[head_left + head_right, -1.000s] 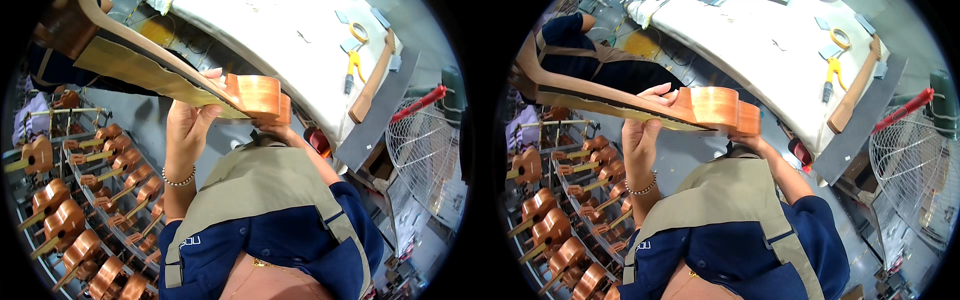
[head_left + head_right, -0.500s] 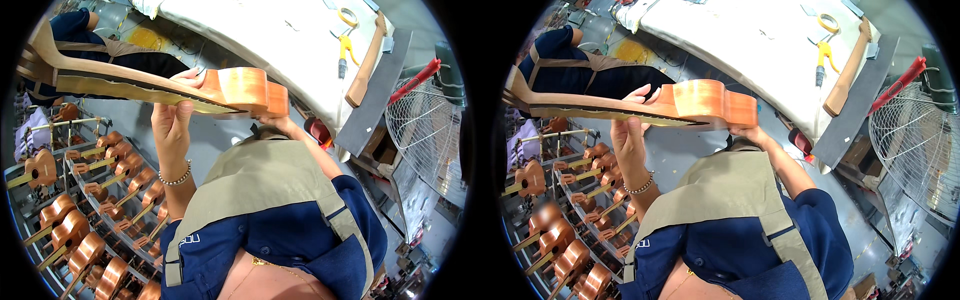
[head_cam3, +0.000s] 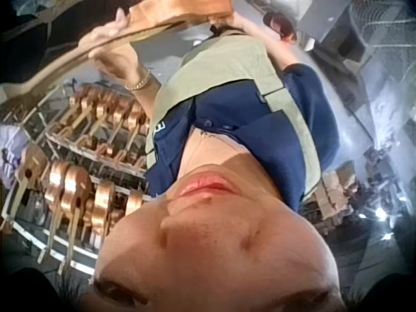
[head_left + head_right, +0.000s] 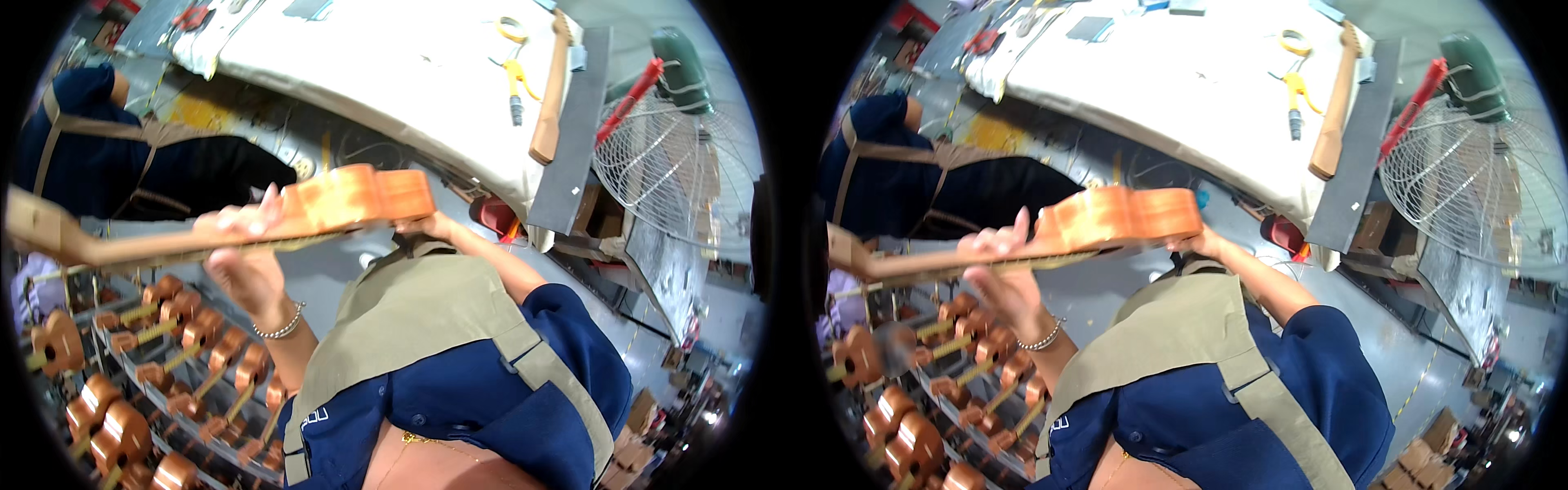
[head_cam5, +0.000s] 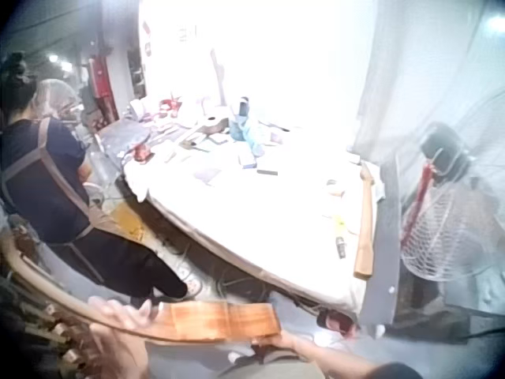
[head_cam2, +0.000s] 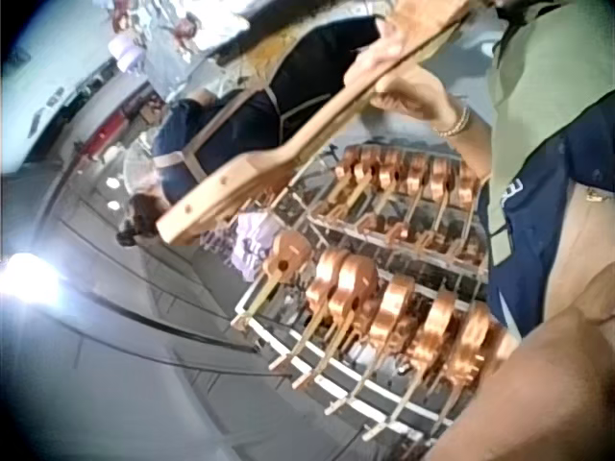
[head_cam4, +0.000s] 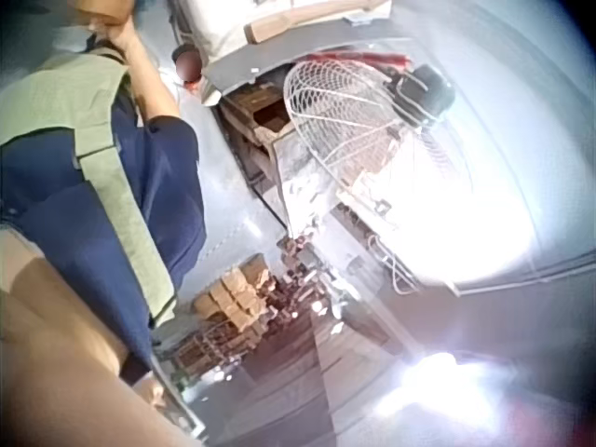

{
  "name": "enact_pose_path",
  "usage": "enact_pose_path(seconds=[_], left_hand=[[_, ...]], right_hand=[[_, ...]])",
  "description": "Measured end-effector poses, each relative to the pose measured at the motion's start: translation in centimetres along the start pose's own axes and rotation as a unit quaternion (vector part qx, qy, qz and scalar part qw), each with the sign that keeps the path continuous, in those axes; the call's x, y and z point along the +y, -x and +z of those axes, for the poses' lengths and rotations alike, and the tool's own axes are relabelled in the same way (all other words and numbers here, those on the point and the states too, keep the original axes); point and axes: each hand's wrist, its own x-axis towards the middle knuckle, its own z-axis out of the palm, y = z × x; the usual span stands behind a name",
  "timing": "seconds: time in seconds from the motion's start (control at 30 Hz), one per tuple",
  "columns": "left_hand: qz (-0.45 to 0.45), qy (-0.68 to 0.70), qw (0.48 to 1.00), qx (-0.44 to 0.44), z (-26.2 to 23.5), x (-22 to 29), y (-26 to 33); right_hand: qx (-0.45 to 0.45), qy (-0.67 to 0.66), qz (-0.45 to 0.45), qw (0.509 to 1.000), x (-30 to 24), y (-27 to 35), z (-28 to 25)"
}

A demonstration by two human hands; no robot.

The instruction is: The person sands the body and neck of a wooden guitar using a sanding block. They repeatedly pick up guitars from a rack, sand various surfaces, and return them to the rack. The person also uses scissors to trim tape from the guitar neck.

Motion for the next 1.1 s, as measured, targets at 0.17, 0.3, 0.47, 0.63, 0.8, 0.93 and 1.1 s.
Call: enact_pose_path(seconds=[0.17,0.3,0.47,0.63,0.8,0.93,1.1], left_hand=[[0.082,0.064,0.993,-0.062,-2.2,0.9,-2.4],[0.126,0.066,0.985,-0.096,-0.8,0.6,-5.6],[0.147,0.069,0.981,-0.106,1.5,-2.3,-11.2],[0.132,0.035,0.98,-0.145,6.1,-7.8,-17.7],[0.106,-0.067,0.984,-0.123,9.4,-14.3,-21.2],[0.108,-0.102,0.982,-0.117,10.6,-15.4,-22.7],[0.096,-0.088,0.985,-0.113,10.1,-15.5,-23.7]], right_hand=[[0.088,0.122,-0.073,0.986,-2.5,-2.5,2.6],[0.154,0.037,-0.029,0.987,-4.9,-3.5,1.9],[0.291,0.011,-0.14,0.946,-9.9,-6.3,-3.9],[0.499,0.153,-0.184,0.833,-17.0,-11.9,-15.5],[0.541,0.44,-0.114,0.708,-23.7,-19.1,-28.0],[0.601,0.6,-0.046,0.526,-26.3,-24.2,-34.1],[0.531,0.644,0.051,0.549,-26.5,-25.9,-36.6]])
